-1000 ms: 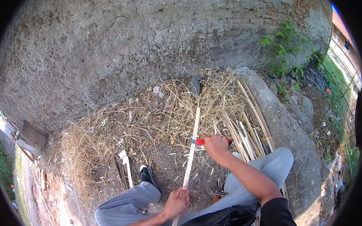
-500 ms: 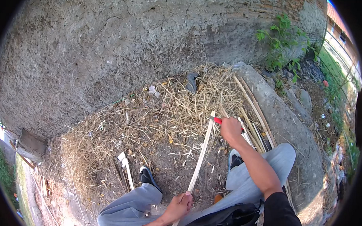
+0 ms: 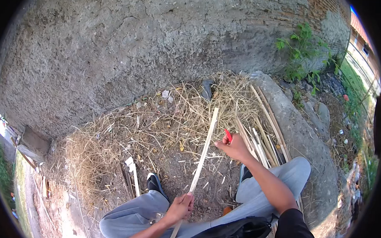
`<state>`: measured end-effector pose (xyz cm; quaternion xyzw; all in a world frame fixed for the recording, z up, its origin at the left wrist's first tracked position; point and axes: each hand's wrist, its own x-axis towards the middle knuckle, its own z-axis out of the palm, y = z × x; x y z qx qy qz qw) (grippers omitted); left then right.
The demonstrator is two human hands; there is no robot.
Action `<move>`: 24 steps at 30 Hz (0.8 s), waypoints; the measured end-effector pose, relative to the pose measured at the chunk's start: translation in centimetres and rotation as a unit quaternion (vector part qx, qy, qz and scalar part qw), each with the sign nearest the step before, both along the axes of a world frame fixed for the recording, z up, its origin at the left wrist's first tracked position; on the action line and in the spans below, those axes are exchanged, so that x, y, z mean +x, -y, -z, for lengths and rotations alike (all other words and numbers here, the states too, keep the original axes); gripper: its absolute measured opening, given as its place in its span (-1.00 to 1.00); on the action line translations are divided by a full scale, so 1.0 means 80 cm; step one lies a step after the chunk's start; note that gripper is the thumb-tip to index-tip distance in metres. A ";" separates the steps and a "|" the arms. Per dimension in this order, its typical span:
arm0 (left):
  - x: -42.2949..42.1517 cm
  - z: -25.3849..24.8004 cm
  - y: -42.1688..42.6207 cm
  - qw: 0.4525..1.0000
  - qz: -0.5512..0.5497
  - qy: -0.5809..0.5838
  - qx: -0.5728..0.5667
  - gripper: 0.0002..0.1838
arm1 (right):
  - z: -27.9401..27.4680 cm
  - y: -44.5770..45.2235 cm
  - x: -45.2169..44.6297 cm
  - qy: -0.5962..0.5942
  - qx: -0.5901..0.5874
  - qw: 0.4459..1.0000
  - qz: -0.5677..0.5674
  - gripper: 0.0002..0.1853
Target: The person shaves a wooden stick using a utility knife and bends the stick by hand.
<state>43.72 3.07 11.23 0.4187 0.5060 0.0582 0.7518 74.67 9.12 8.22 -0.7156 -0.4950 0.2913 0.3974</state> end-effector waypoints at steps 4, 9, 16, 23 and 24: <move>0.002 0.002 0.000 1.000 -0.012 0.003 0.001 -0.59 | 0.008 0.000 -0.016 -0.224 0.042 0.974 -0.006 -0.69; 0.002 0.005 0.000 1.000 -0.010 0.006 0.000 -0.60 | 0.011 0.000 -0.018 -0.222 0.005 0.974 -0.036 -0.68; 0.002 0.004 -0.001 1.000 0.000 0.010 -0.014 -0.59 | -0.006 0.003 -0.034 -0.248 -0.023 0.968 -0.032 -0.73; 0.004 -0.001 -0.001 0.999 0.005 0.018 -0.029 -0.59 | -0.022 0.007 -0.044 -0.281 -0.073 0.956 -0.031 -0.74; 0.003 0.000 -0.001 0.999 0.004 0.018 -0.030 -0.59 | -0.018 0.006 -0.044 -0.281 -0.069 0.957 -0.035 -0.74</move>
